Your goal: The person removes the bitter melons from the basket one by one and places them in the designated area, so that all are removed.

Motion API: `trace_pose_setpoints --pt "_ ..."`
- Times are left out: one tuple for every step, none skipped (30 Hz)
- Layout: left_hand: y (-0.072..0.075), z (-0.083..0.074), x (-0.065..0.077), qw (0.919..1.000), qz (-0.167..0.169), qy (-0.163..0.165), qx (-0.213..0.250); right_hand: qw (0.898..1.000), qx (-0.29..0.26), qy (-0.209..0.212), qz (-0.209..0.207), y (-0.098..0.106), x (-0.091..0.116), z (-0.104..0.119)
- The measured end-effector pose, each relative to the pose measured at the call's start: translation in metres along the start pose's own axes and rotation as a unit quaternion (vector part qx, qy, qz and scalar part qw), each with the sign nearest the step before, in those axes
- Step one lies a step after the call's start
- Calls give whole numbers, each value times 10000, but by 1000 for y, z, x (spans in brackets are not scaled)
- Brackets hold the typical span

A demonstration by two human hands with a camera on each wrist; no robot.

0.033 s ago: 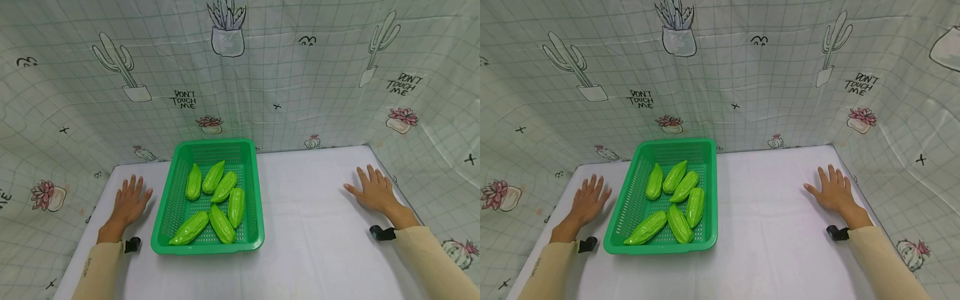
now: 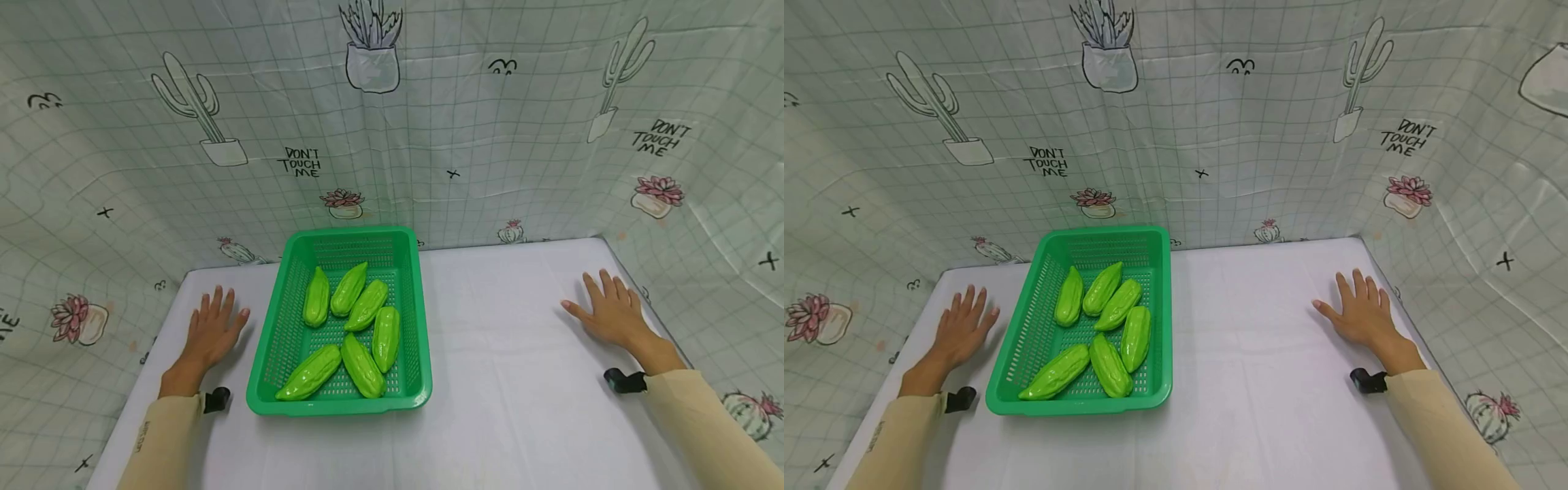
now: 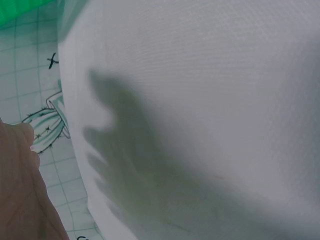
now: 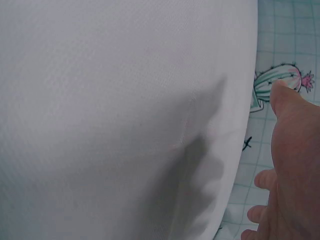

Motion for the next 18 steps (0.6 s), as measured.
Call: trace_pose_setpoints --pt "0 0 1 10000 7 3 1 10000 -12 14 11 -1 0 1" --pt "-1 1 1 10000 13 12 1 10000 -28 27 21 -1 -1 2" --pt "-1 1 2 10000 15 19 -3 10000 -30 39 21 -2 -1 3" --pt "-1 0 2 10000 27 19 3 10000 -39 57 16 -1 -2 4" --pt "-1 0 2 10000 25 16 7 10000 -41 73 14 -1 -2 5" --pt "-1 0 3 10000 12 12 23 10000 -48 84 23 -1 -2 7" --pt "0 -1 4 10000 4 16 19 9999 -58 91 38 0 -3 8" --pt "0 -2 4 10000 -7 13 29 9999 -55 94 38 0 -3 10" --pt "1 -2 5 10000 -15 8 28 9999 -38 97 32 1 -3 11" --pt "1 -2 5 10000 -22 8 30 9999 -37 104 26 1 -3 13" --pt "2 -3 5 10000 -37 8 19 9999 -18 117 9 2 -3 15" --pt "2 -3 5 10000 -40 17 10 9999 -6 132 -6 3 -3 17" --pt "3 -3 5 10000 -37 25 -11 9999 9 149 -30 3 -3 18" --pt "3 -3 5 10000 -39 29 -12 9998 33 164 -59 4 -3 20" --pt "3 -3 5 10000 -40 37 -14 9998 47 182 -81 5 -3 21" --pt "3 -2 5 10000 -43 41 -7 9997 54 199 -98 5 -4 23" --pt "3 -2 5 10000 -43 41 -1 9997 71 217 -112 6 -4 24" --pt "3 -2 5 10000 -35 41 19 9996 76 232 -119 6 -4 26"
Point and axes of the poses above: each hand's wrist, its own x-axis away from the middle knuckle, its own y-axis out of the back of the hand, z = x × y, the point moved 10 cm from there along -x, towards the middle knuckle, and after that the axes turned 10 degrees about z, right-handed, at the moved point
